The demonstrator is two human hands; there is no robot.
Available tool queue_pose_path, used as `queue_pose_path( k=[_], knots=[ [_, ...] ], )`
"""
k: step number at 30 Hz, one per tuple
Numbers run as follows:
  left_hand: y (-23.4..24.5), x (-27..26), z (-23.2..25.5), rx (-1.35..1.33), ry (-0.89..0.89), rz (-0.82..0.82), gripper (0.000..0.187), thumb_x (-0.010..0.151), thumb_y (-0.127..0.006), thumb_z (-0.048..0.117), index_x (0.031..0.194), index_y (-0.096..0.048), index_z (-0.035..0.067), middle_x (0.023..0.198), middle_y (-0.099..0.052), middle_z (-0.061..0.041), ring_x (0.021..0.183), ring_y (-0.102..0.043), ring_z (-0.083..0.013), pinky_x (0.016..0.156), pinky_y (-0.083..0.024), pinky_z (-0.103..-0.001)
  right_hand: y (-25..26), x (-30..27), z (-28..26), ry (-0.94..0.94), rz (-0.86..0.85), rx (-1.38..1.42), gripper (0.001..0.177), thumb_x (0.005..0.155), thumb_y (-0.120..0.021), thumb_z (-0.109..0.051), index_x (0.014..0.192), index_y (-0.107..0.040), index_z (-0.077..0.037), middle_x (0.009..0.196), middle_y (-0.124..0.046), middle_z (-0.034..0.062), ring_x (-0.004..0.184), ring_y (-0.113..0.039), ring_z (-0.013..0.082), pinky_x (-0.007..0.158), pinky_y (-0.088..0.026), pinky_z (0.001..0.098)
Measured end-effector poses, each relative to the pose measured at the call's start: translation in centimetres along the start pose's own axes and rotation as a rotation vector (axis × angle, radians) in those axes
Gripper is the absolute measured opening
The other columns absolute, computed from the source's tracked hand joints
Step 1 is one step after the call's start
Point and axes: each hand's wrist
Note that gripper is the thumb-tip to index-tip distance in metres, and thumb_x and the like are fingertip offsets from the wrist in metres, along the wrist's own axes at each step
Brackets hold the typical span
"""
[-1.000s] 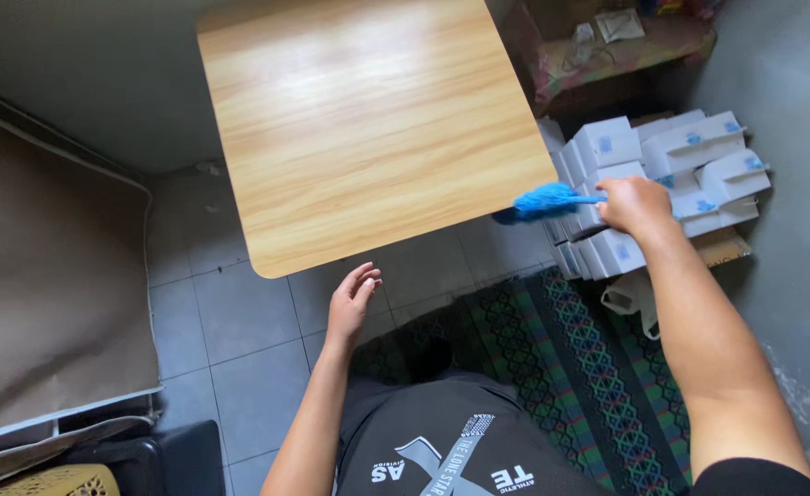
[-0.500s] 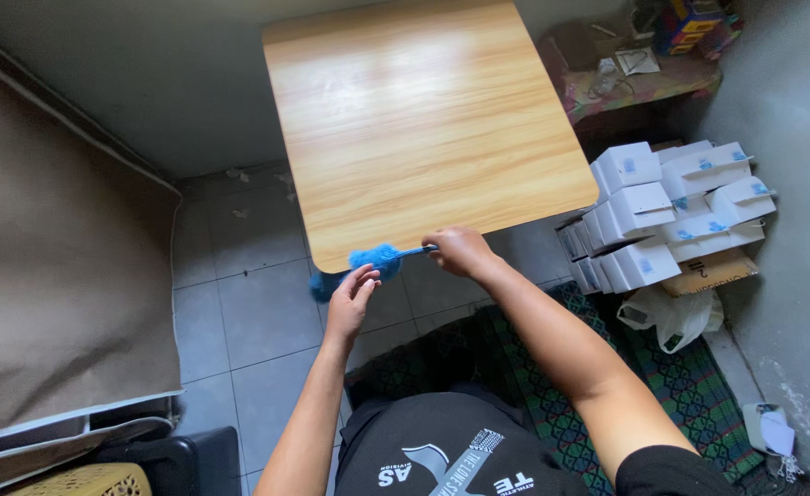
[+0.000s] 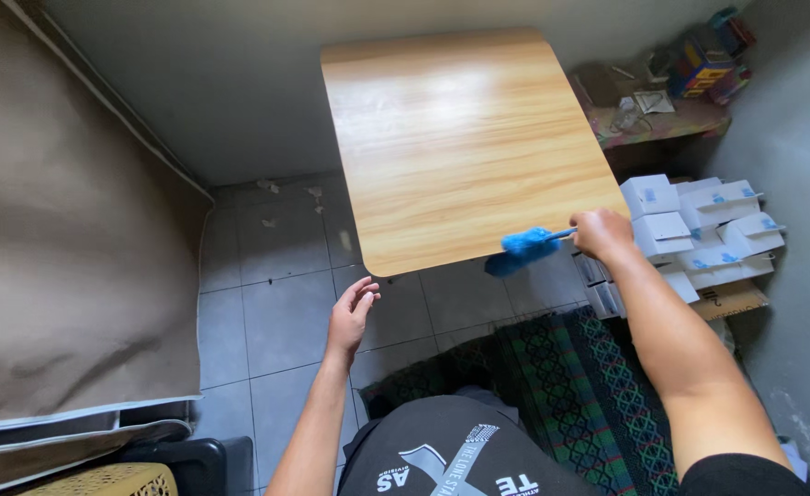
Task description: The person wipes a wooden table with a blue duster, then moves a laundry basket onto the table and begins folding underwear one by one.
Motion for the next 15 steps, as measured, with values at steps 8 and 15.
queue_pose_path(
  k=[8,15],
  knots=[
    [1.8,0.3,0.6,-0.068,0.041,0.021,0.04,0.1,-0.057,0.015,0.139,-0.06,0.004,0.124,-0.072,-0.006,0.108,-0.068,-0.0126,0.092,-0.051,-0.027,-2.3,1.2,-16.1,0.399,-0.048,0.136,0.024,0.081,-0.08,-0.022,0.104,-0.075,-0.019,0.098,-0.074,0.0111,0.098,-0.071,0.0306,0.082,-0.056,0.0454],
    [1.3,0.9,0.1,-0.071,-0.006,-0.002,0.039,0.099,-0.059,0.013,0.137,-0.062,0.003,0.124,-0.072,-0.007,0.106,-0.067,-0.0135,0.09,-0.051,-0.027,-2.7,-1.9,-26.2,0.5,-0.036,0.288,0.017,0.089,-0.071,-0.027,0.104,-0.075,-0.021,0.093,-0.075,0.0077,0.095,-0.071,0.0285,0.078,-0.056,0.0454]
  ],
)
Point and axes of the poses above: each hand's wrist, its own x-axis towards the middle knuckle, its own y-axis out of the back of the hand, z = x × y
